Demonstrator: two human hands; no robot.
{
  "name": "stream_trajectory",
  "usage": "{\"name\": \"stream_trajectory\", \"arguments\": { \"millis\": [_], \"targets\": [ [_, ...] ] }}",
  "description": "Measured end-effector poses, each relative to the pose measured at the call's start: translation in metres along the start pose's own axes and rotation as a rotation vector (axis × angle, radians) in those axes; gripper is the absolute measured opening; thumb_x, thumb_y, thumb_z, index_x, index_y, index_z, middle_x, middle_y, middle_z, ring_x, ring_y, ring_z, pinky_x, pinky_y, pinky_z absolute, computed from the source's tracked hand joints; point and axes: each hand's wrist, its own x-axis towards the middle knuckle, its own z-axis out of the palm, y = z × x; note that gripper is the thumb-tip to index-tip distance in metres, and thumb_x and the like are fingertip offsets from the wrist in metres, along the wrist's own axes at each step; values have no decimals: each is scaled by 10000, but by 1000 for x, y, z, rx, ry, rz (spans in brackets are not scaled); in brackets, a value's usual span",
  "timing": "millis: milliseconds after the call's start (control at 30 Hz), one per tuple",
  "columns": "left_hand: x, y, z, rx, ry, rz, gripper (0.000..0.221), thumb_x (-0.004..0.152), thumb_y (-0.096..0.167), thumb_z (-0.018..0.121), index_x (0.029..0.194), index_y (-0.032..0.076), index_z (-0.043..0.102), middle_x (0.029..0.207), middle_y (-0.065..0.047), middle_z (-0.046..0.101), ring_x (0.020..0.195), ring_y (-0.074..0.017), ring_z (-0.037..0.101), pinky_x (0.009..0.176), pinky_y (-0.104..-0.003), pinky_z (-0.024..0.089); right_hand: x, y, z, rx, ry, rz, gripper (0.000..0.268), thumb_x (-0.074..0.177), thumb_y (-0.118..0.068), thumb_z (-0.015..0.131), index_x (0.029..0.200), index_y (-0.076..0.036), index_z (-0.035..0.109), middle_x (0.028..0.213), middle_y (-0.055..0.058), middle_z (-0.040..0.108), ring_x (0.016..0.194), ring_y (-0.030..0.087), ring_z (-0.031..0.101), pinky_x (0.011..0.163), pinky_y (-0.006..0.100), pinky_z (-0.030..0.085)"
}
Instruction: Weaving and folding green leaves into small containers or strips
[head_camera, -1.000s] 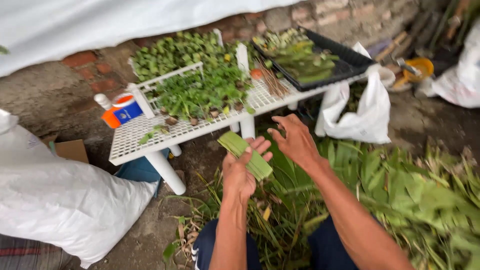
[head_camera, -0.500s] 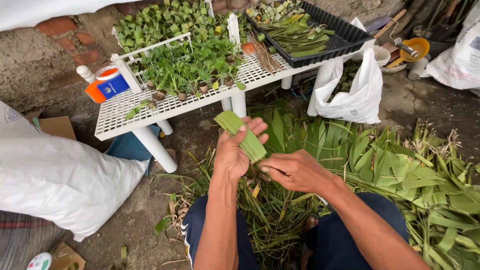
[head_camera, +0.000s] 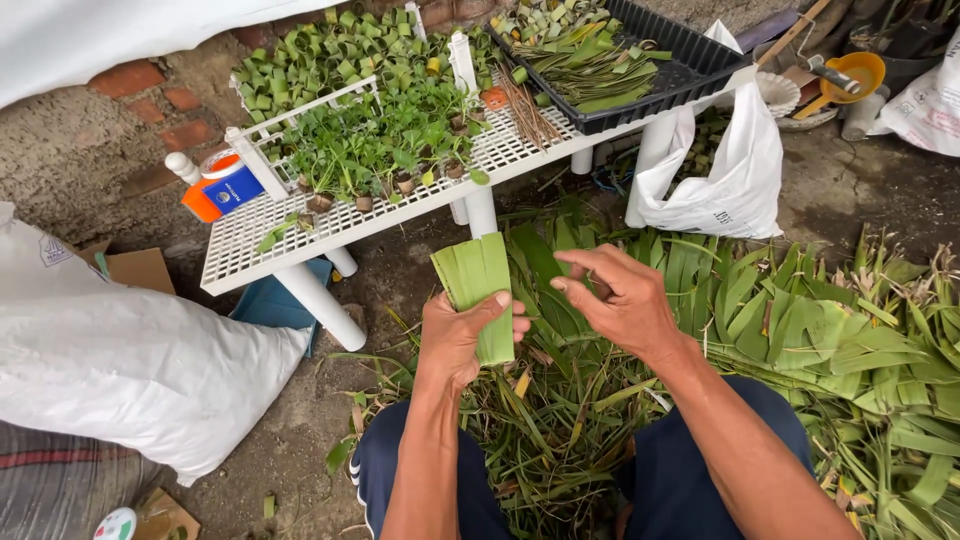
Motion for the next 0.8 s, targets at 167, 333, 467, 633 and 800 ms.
{"name": "stream_trajectory", "arguments": {
  "millis": [167,333,467,633,800],
  "targets": [
    [-1,-1,10,81,81,7,285,778,-18,856,990,-83,677,873,-318,715,710,-409,760,517,-474,673,5,-6,3,-26,32,-48,500,867,15,768,1343,-114,682,1089,134,744,435,52,485,363,211,413],
    [-9,-1,31,196,15,11,213,787,26,876,896,-34,703,717,-195,717,525,-242,706,463,-318,605,3,5,12,-99,31,-54,396,894,8,729,1250,-166,730,1180,92,744,392,38,496,357,208,440],
    [-3,-9,35,203,14,42,219,787,27,892,855,-72,709,501,-143,611,315,-137,548,277,-197,414,6,3,13,-80,105,-45,286,903,11,699,1089,-184,794,1146,47,771,425,58,582,421,210,508],
    [3,-6,39,246,-2,23,212,855,77,830,968,-76,736,553,-177,646,267,-71,454,267,-174,351,9,2,17,52,139,29,292,908,66,686,1096,-126,800,1062,131,775,609,174,723,531,264,591],
    [12,-13,46,227,37,103,266,993,130,651,1114,-101,703,824,-275,765,274,-18,446,316,-166,359,7,9,22,277,119,107,296,911,98,663,1101,-88,792,1070,173,773,719,168,739,657,294,624]
  ]
}}
